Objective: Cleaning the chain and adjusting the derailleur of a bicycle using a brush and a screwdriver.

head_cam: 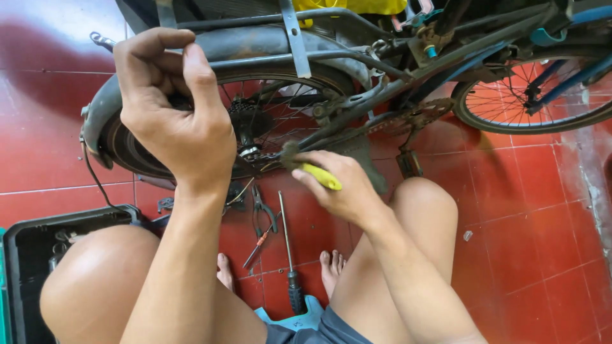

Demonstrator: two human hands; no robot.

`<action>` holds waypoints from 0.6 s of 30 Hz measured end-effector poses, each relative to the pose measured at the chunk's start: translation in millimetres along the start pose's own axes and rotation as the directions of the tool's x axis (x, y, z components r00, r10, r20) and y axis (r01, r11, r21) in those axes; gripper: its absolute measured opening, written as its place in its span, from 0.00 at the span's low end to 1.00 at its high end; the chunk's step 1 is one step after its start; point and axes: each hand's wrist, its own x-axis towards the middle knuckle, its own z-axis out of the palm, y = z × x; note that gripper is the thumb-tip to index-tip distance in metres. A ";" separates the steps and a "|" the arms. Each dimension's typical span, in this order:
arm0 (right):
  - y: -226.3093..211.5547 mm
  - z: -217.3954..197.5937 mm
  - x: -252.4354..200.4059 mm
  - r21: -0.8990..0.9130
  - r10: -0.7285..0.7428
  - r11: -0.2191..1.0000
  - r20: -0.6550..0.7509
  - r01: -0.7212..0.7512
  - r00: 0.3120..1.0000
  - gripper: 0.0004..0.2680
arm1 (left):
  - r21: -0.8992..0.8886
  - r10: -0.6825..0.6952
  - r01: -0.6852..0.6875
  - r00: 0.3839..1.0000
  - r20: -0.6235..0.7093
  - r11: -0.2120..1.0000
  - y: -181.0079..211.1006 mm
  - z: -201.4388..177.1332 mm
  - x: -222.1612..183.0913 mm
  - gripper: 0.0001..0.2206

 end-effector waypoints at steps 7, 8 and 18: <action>-9.8 -19.5 4.0 0.096 0.083 0.995 -0.483 -0.041 0.871 0.08 | -0.024 -0.016 0.016 1.000 0.003 1.000 -0.1 -2.8 -1.8 0.05; -7.5 -17.3 4.2 0.212 0.187 0.970 -0.323 -0.122 0.928 0.09 | -0.019 -0.004 0.004 1.000 0.005 1.000 -0.7 -2.2 -0.6 0.05; -9.9 -10.4 6.6 0.277 0.217 0.945 -0.127 -0.175 0.968 0.07 | 0.000 0.000 0.000 1.000 0.024 1.000 1.7 -3.0 -0.7 0.05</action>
